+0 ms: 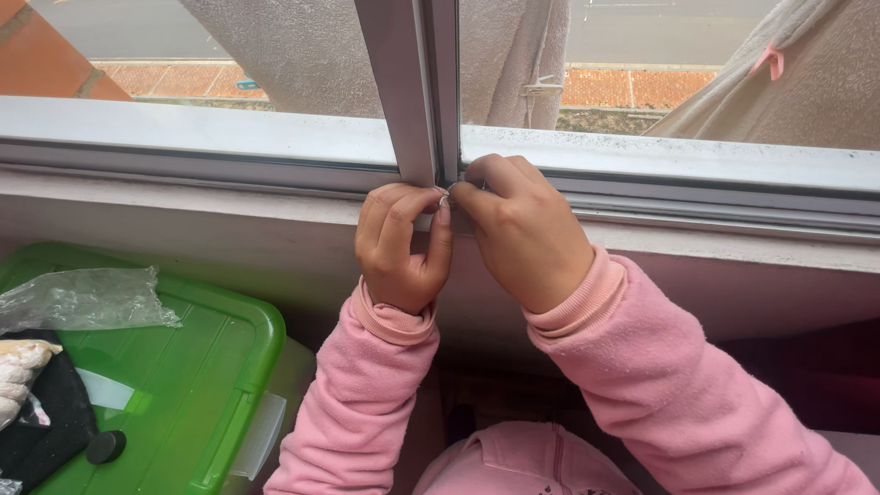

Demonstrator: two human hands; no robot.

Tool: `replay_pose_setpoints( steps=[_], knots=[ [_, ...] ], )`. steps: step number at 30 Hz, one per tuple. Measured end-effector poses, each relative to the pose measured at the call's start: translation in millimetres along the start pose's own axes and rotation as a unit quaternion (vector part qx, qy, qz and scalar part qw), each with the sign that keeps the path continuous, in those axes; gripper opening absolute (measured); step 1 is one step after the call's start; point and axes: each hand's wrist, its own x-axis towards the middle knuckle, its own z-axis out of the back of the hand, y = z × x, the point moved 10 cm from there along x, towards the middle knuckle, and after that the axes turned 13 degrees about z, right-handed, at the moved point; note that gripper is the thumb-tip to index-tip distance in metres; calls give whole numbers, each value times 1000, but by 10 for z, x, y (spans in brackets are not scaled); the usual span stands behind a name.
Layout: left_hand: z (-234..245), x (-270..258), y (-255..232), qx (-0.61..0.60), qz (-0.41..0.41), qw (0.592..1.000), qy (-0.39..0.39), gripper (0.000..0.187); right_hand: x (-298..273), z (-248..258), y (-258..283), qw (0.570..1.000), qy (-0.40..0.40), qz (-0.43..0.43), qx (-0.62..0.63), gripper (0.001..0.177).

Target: The person pours liquid from a bottle onto a cloth, then uses the cloth to wipe the interior track and frame of a window.

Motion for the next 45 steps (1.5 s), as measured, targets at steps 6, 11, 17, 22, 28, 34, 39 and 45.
replay_pose_setpoints(
  steps=[6,11,17,22,28,34,39,45],
  knots=[
    [39,27,8,-12,35,999,16,16,-171,160,-321,992,-2,-103,78,17],
    [-103,-17,-136,179,-1,982,61,26,-141,166,-305,994,-6,-78,73,19],
    [-61,58,-217,212,-29,976,44,18,-119,380,58,1000,-21,-20,-4,52],
    [-33,50,-281,186,-12,981,54,18,-221,521,32,998,-19,-47,-40,37],
    [0,151,-345,25,20,996,84,15,-123,661,-128,994,-11,-61,94,27],
    [-74,221,-254,-119,126,975,142,30,-248,458,-445,960,41,-225,163,29],
    [-223,227,-106,-164,199,947,190,27,-117,541,-307,969,14,-100,225,25],
    [-313,203,-110,-173,185,942,219,19,-296,597,-552,933,119,-243,237,33]
  ],
)
